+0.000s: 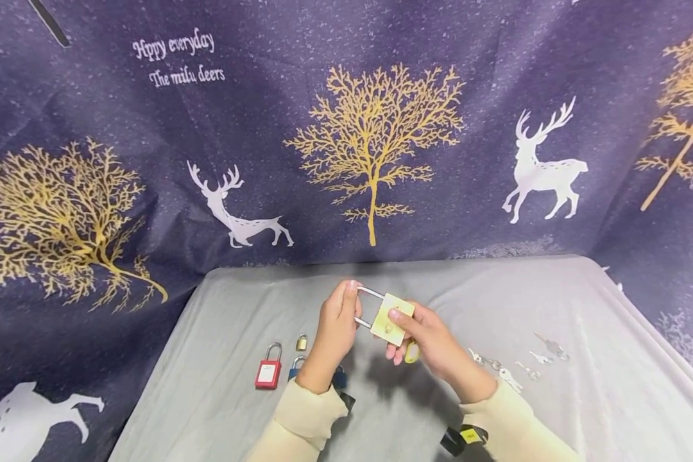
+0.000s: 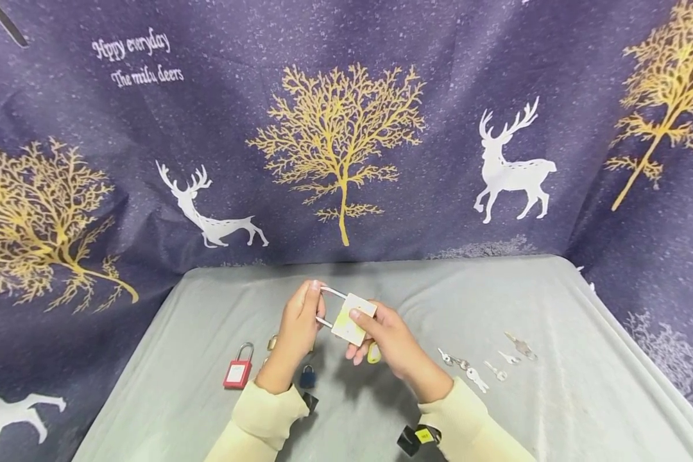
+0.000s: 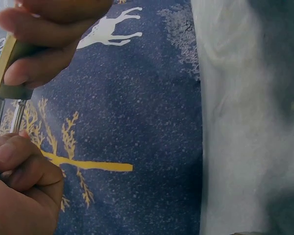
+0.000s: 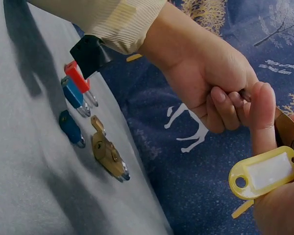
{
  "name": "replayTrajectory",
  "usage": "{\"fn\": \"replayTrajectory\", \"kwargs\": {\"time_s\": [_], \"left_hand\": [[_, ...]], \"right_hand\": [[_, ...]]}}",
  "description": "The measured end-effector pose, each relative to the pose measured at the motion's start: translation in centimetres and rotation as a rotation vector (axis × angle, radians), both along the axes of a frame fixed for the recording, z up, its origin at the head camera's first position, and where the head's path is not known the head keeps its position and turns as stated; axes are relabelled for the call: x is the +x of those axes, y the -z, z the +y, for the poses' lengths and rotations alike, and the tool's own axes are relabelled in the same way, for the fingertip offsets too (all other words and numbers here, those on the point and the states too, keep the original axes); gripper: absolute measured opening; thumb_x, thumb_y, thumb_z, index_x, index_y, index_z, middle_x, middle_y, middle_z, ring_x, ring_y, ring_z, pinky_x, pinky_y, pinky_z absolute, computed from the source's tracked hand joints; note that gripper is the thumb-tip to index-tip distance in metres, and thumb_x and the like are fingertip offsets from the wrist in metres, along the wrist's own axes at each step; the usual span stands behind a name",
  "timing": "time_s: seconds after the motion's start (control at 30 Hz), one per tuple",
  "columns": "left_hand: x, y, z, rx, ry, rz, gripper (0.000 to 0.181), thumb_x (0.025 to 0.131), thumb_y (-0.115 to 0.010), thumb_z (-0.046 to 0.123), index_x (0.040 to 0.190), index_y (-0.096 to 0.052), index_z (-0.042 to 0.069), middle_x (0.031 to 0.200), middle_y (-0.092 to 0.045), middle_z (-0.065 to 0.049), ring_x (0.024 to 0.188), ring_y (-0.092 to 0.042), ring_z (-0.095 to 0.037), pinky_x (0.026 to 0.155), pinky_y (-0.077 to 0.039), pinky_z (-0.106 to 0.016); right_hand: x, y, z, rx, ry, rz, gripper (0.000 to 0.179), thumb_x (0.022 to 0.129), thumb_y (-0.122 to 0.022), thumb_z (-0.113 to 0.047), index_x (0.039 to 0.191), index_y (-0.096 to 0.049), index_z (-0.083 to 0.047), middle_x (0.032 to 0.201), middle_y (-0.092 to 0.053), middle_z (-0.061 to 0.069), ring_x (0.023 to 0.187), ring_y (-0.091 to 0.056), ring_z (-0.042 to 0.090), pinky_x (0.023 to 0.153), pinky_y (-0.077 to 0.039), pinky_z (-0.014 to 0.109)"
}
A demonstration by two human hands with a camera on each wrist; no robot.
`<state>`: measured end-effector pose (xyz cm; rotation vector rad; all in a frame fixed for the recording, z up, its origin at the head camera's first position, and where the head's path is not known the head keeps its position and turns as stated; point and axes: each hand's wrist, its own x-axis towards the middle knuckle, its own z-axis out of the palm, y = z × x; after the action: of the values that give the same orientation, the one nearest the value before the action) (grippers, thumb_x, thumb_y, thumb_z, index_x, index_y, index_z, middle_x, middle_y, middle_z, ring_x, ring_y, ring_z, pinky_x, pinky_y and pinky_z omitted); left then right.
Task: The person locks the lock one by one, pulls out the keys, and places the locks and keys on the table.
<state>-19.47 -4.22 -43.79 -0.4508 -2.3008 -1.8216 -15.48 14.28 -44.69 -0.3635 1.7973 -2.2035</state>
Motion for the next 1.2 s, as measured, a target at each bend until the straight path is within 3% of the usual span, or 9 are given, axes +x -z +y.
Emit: {"fn": "replayTrajectory", "kwargs": {"time_s": [0.2,0.53,0.77,1.2], "left_hand": [[0.0,0.4,0.5,0.002,-0.004,0.018,0.039,0.111,-0.036,0.031,0.100,-0.064,0.007,0.061,-0.046,-0.004,0.048,-0.041,-0.006,0.046,-0.036,-0.020],[0.3,1.1,1.0,-0.036,-0.009,0.003,0.042,0.111,-0.032,0.038,0.100,-0.060,0.008,0.063,-0.045,0.002,0.049,-0.039,-0.006,0.045,-0.034,-0.021],[0.1,1.9,1.4,0.035,0.009,0.023,0.037,0.111,-0.035,0.031,0.094,-0.058,0.007,0.061,-0.042,0.003,0.051,-0.036,-0.005,0.047,-0.032,-0.020],[0.2,2.0,1.9,0.084,-0.070,0.059,0.032,0.110,-0.041,0.026,0.093,-0.059,0.005,0.059,-0.040,0.002,0.051,-0.037,-0.005,0.049,-0.032,-0.021]], "right_hand": [[0.1,-0.5,-0.4,0.035,0.033,-0.014,0.024,0.107,-0.049,-0.025,0.112,-0.050,-0.001,0.063,-0.070,0.003,0.051,-0.067,0.012,0.049,-0.056,0.028],[0.3,-0.4,-0.4,0.071,0.059,0.034,0.024,0.106,-0.052,-0.023,0.110,-0.050,0.001,0.062,-0.069,0.004,0.052,-0.067,0.014,0.046,-0.053,0.028],[0.3,0.0,-0.4,0.073,0.087,0.046,0.025,0.106,-0.053,-0.022,0.110,-0.052,0.002,0.065,-0.069,0.004,0.053,-0.068,0.015,0.050,-0.058,0.034],[0.1,0.6,-0.6,0.003,0.057,-0.023,0.022,0.107,-0.050,-0.024,0.116,-0.051,-0.004,0.066,-0.071,0.002,0.054,-0.067,0.011,0.049,-0.055,0.027]]}}
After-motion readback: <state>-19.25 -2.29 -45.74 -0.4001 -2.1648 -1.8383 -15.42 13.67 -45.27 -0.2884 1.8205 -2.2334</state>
